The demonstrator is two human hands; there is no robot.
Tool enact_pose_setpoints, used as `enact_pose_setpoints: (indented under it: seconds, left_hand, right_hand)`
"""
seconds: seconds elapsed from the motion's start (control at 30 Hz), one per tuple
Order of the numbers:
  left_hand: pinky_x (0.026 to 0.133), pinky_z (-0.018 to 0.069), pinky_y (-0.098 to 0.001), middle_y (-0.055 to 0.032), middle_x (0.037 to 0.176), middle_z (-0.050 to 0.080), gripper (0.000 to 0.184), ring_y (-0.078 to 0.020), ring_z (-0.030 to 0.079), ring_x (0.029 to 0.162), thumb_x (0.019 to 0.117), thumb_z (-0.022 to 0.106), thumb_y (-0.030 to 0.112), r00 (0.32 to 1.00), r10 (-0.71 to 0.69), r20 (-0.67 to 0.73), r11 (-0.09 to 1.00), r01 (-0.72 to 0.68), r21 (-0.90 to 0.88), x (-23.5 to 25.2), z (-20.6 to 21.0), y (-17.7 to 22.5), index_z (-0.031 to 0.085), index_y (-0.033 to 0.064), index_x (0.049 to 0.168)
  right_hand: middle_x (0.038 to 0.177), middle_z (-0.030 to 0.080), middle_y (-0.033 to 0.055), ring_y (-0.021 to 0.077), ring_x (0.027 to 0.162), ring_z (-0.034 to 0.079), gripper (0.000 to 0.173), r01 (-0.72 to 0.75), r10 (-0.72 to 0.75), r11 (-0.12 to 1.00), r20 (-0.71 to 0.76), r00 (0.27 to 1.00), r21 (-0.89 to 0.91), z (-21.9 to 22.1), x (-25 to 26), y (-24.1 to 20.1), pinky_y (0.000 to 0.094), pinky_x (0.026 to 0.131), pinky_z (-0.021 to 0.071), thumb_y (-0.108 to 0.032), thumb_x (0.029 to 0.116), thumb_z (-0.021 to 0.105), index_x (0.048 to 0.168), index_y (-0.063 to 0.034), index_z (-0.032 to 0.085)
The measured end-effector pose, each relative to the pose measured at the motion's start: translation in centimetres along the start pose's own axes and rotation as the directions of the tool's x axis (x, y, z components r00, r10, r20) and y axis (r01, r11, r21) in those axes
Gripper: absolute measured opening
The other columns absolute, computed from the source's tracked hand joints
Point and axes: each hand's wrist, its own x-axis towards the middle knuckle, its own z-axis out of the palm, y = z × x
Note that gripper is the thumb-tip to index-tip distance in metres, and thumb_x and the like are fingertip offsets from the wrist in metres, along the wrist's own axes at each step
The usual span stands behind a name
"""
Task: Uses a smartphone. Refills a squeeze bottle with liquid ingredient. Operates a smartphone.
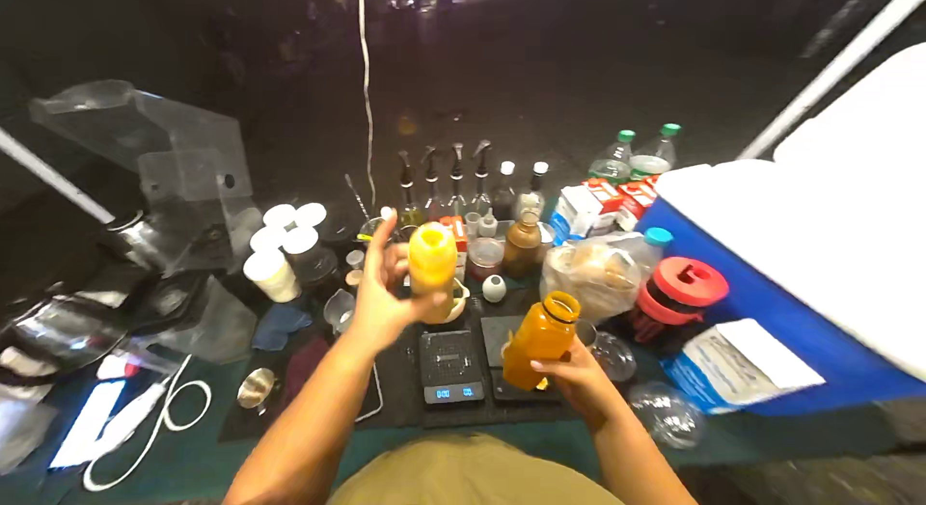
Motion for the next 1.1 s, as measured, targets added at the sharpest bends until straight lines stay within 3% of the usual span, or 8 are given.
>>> enact_pose_setpoints:
  seconds: [0.1, 0.2, 0.47, 0.7, 0.93, 1.03, 1.07, 1.1]
  left_hand:
    - [0.093, 0.0569, -0.0297, -0.0183, 0.122, 0.063, 0.109, -0.0143, 0.067, 0.107, 0.0694, 0.086, 0.009, 0.966, -0.256, 0.017, 0.966, 0.257, -0.009, -4.5, 3.3, -6.0, 0.019, -0.0094, 0.154]
    - [0.093, 0.0558, -0.0306, -0.0241, 0.127, 0.057, 0.105, -0.0187, 0.065, 0.110, 0.0726, 0.082, 0.002, 0.887, -0.461, 0.021, 0.887, 0.462, -0.027, -7.8, 6.0, -11.3, 0.018, -0.0091, 0.155]
    - [0.100, 0.0525, -0.0388, -0.0272, 0.133, 0.055, 0.111, -0.0289, 0.061, 0.119, 0.0743, 0.083, -0.001, 0.815, -0.574, 0.081, 0.818, 0.570, 0.069, -9.2, 7.4, -18.2, 0.010, -0.0032, 0.159]
    - [0.100, 0.0519, -0.0377, -0.0274, 0.133, 0.053, 0.117, -0.0284, 0.060, 0.118, 0.0724, 0.081, -0.002, 0.814, -0.558, 0.160, 0.829, 0.555, 0.068, -10.6, 6.9, -20.6, 0.003, -0.0032, 0.159]
    - [0.109, 0.0472, -0.0409, -0.0315, 0.139, 0.051, 0.119, -0.0330, 0.056, 0.129, 0.0742, 0.083, 0.000, 0.804, -0.565, 0.183, 0.824, 0.539, 0.176, -11.1, 5.8, -20.7, -0.002, -0.0069, 0.158]
    - [0.118, 0.0345, -0.0495, -0.0393, 0.151, 0.035, 0.111, -0.0431, 0.037, 0.143, 0.0759, 0.082, 0.021, 0.952, -0.270, 0.141, 0.942, 0.231, 0.244, -12.6, 4.3, -19.6, 0.013, -0.0165, 0.153]
    - [0.116, 0.0351, -0.0481, -0.0415, 0.150, 0.033, 0.105, -0.0421, 0.037, 0.144, 0.0788, 0.077, 0.033, 0.985, -0.136, 0.102, 0.962, 0.107, 0.250, -13.0, 4.0, -18.2, 0.019, -0.0186, 0.150]
    - [0.116, 0.0356, -0.0405, -0.0375, 0.151, 0.034, 0.105, -0.0318, 0.037, 0.145, 0.0827, 0.072, 0.044, 0.992, -0.082, 0.092, 0.974, 0.060, 0.219, -13.2, 4.0, -16.2, 0.019, -0.0163, 0.149]
  right_hand:
    - [0.113, 0.067, 0.0037, 0.0070, 0.099, 0.069, 0.085, -0.071, 0.064, 0.995, -0.099, 0.993, -0.068, 0.2, -0.4, -0.2, 0.0259, 0.086, 0.0594, -0.002, 0.0656, 0.074, 0.141, 0.0028, 0.035]
    - [0.118, 0.063, 0.0080, 0.0087, 0.102, 0.067, 0.084, -0.136, 0.112, 0.984, -0.190, 0.975, -0.118, 0.2, -1.3, -0.3, 0.0263, 0.087, 0.0583, -0.003, 0.0705, 0.072, 0.144, 0.0036, 0.033]
    - [0.115, 0.064, 0.0089, 0.0105, 0.100, 0.068, 0.075, -0.216, 0.177, 0.972, -0.312, 0.933, -0.094, -0.2, -3.8, 0.5, 0.0271, 0.086, 0.0588, 0.005, 0.0746, 0.069, 0.142, 0.0029, 0.035]
    - [0.120, 0.062, 0.0132, 0.0110, 0.103, 0.067, 0.078, -0.305, 0.241, 0.944, -0.361, 0.901, -0.130, 0.8, -4.7, 1.3, 0.0255, 0.087, 0.0572, 0.008, 0.0767, 0.070, 0.145, 0.0042, 0.033]
    - [0.133, 0.058, 0.0207, 0.0200, 0.116, 0.064, 0.083, -0.376, 0.320, 0.878, -0.220, 0.921, -0.296, 2.7, -3.6, 2.6, 0.0330, 0.097, 0.0547, -0.004, 0.0808, 0.077, 0.151, 0.0042, 0.032]
    - [0.137, 0.055, 0.0231, 0.0223, 0.121, 0.061, 0.079, -0.305, 0.281, 0.881, -0.117, 0.952, -0.363, 3.8, -3.2, 3.9, 0.0337, 0.101, 0.0527, -0.009, 0.0817, 0.079, 0.148, 0.0064, 0.038]
    - [0.139, 0.054, 0.0243, 0.0237, 0.124, 0.059, 0.079, -0.264, 0.251, 0.881, -0.084, 0.964, -0.394, 4.2, -3.1, 4.3, 0.0343, 0.103, 0.0508, -0.012, 0.0815, 0.080, 0.147, 0.0074, 0.040]
    - [0.141, 0.052, 0.0253, 0.0258, 0.128, 0.056, 0.079, -0.225, 0.224, 0.876, -0.054, 0.973, -0.427, 4.5, -3.0, 4.6, 0.0355, 0.106, 0.0483, -0.015, 0.0811, 0.081, 0.146, 0.0080, 0.043]
